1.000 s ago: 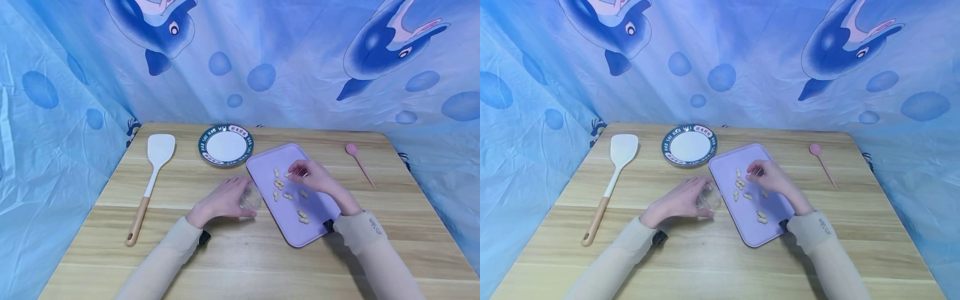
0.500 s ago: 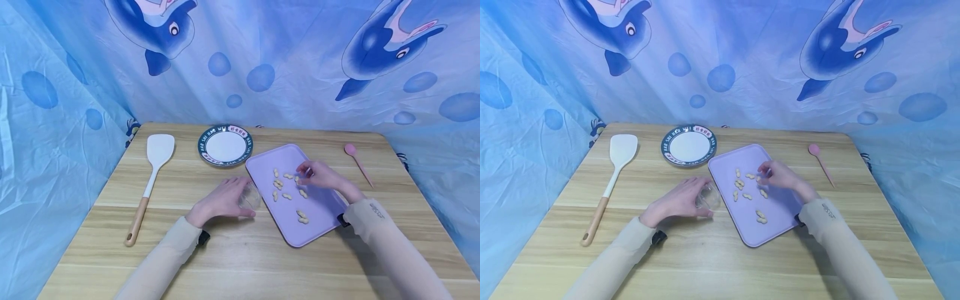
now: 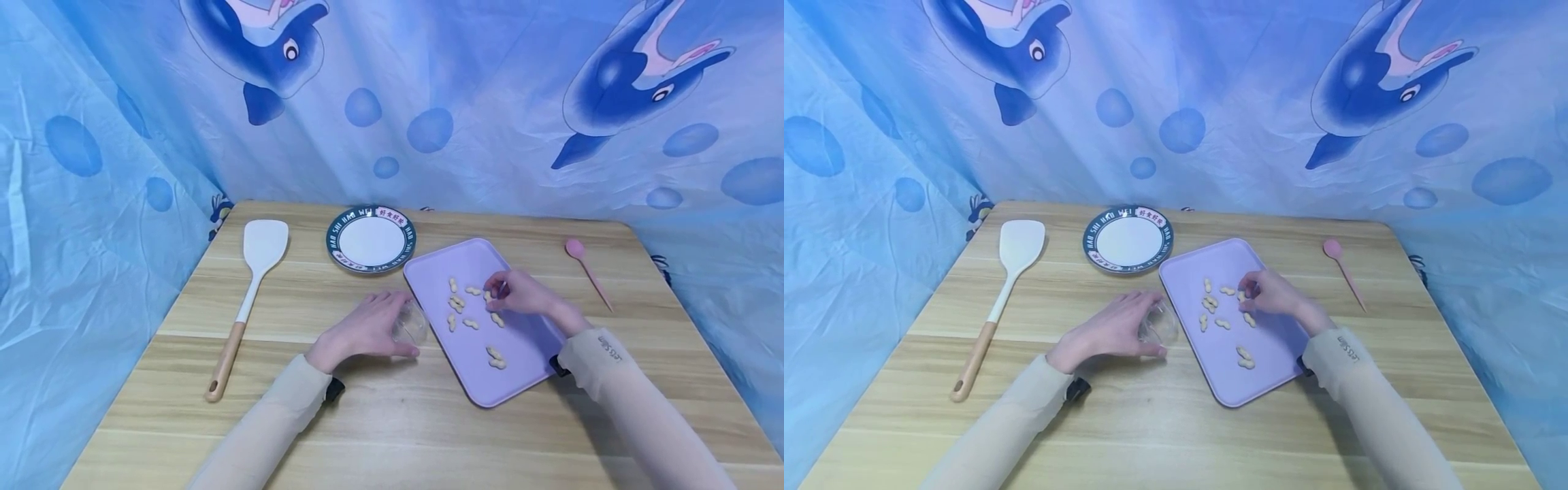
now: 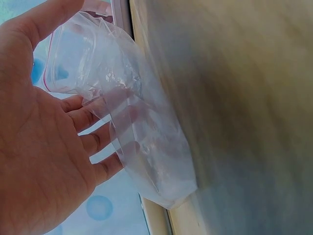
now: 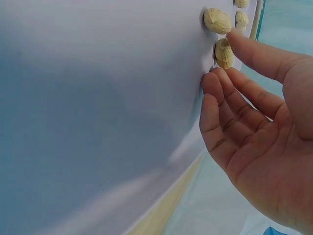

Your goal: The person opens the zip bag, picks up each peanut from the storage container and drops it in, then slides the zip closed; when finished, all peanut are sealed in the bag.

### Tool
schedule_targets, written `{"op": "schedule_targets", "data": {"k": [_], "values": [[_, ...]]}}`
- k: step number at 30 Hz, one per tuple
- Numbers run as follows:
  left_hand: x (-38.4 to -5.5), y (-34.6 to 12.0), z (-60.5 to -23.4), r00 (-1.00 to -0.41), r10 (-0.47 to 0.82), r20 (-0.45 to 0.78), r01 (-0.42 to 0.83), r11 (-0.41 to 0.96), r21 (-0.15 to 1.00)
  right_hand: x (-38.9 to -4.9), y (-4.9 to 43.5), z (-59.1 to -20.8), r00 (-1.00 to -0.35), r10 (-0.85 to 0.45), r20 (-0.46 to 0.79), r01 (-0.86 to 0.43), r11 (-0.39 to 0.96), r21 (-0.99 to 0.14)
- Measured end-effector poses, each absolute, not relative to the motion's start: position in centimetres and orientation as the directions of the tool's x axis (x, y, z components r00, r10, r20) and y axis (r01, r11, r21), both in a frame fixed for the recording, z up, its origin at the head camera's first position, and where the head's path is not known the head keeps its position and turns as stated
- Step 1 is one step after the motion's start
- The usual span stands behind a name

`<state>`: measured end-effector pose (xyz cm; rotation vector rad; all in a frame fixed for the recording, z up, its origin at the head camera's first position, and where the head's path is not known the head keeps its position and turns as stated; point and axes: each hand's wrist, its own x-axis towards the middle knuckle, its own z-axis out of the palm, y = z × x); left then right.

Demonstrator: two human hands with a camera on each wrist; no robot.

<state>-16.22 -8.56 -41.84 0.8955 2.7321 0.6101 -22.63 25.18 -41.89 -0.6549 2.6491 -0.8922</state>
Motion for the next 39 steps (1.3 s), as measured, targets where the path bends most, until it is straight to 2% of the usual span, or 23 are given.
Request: {"op": "schedule_targets", "data": {"k": [14, 21, 26, 33, 39], "values": [[-16.1, -8.5, -41.6, -0.797, 0.601, -0.060, 0.520, 0.733, 0.438, -22.6, 25.2, -41.8, -0.873, -0.478, -0.099, -0.317, 0.710, -0.628], [-16.2, -8.4, -41.7, -0.795, 0.603, -0.060, 0.523, 0.732, 0.436, -22.0, 24.1, -40.3, -0.878, -0.479, 0.005, -0.389, 0.707, -0.590], [-16.3, -8.5, -41.8, -0.797, 0.602, -0.051, 0.526, 0.732, 0.433, -20.9, 21.9, -38.2, -0.879, -0.475, 0.035, -0.408, 0.714, -0.568], [-16.5, -8.5, -41.9, -0.795, 0.606, -0.036, 0.534, 0.726, 0.432, -19.0, 18.8, -36.5, -0.872, -0.487, 0.041, -0.403, 0.670, -0.624], [-16.4, -8.5, -41.7, -0.802, 0.595, -0.043, 0.525, 0.738, 0.424, -17.9, 16.6, -36.4, -0.847, -0.528, 0.066, -0.428, 0.603, -0.673]]}}
